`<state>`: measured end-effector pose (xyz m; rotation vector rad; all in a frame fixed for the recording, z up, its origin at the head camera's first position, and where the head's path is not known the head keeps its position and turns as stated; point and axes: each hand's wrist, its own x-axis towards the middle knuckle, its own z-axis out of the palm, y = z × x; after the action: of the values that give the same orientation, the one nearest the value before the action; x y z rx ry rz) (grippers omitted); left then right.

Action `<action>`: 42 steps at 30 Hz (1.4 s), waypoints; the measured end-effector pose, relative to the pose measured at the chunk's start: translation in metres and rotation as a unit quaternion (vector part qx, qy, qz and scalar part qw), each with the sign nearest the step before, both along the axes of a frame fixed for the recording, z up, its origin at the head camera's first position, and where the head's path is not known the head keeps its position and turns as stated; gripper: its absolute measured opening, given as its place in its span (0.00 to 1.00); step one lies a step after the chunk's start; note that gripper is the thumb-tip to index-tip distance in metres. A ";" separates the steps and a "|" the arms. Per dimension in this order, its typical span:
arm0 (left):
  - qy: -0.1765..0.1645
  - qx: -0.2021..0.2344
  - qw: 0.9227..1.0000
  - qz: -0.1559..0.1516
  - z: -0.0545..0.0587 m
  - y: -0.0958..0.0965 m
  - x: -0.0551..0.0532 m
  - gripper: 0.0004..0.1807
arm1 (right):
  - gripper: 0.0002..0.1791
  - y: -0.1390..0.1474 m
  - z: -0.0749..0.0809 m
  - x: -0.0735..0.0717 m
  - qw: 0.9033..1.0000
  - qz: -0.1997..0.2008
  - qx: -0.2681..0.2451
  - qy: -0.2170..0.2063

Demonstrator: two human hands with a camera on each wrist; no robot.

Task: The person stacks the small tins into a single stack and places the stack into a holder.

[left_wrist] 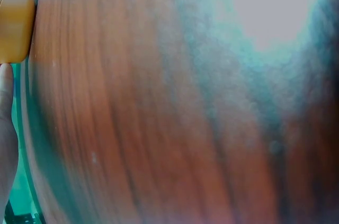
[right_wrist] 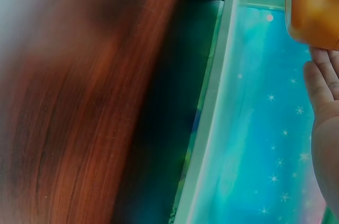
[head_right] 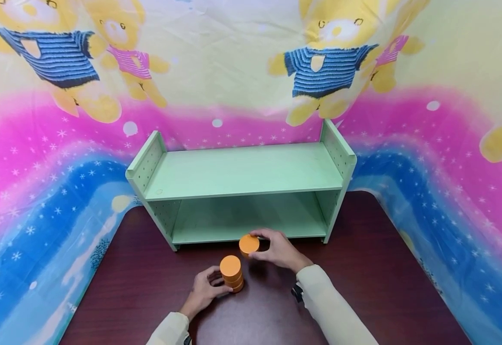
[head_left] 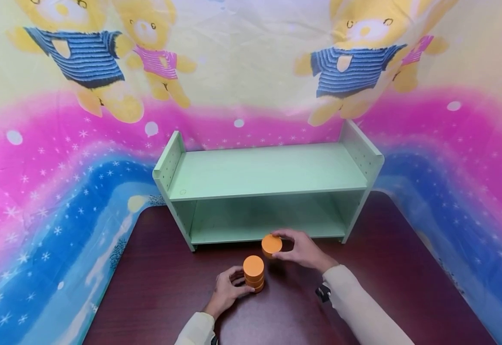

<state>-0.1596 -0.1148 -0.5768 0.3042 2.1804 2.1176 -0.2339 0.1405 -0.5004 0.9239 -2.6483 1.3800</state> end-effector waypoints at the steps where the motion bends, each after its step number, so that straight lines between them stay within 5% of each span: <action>1: 0.001 0.000 1.000 0.000 0.000 0.000 0.000 0.27 | 0.33 0.000 0.000 0.000 1.000 0.001 0.000 0.002; 25: -0.006 -0.010 1.000 -0.003 0.001 -0.001 -0.001 0.27 | 0.31 -0.009 0.014 0.003 0.999 0.031 -0.020 0.025; 34: 0.011 -0.023 1.000 0.004 -0.024 -0.003 -0.008 0.29 | 0.31 -0.014 0.018 0.007 0.999 0.043 -0.027 0.019; 42: 0.004 -0.027 1.000 0.009 -0.029 -0.003 -0.009 0.29 | 0.30 -0.017 0.020 0.010 0.998 0.054 -0.028 0.017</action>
<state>-0.1685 -0.1175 -0.6054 0.2908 2.2492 2.0653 -0.2239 0.1234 -0.4805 1.0890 -2.5557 1.4394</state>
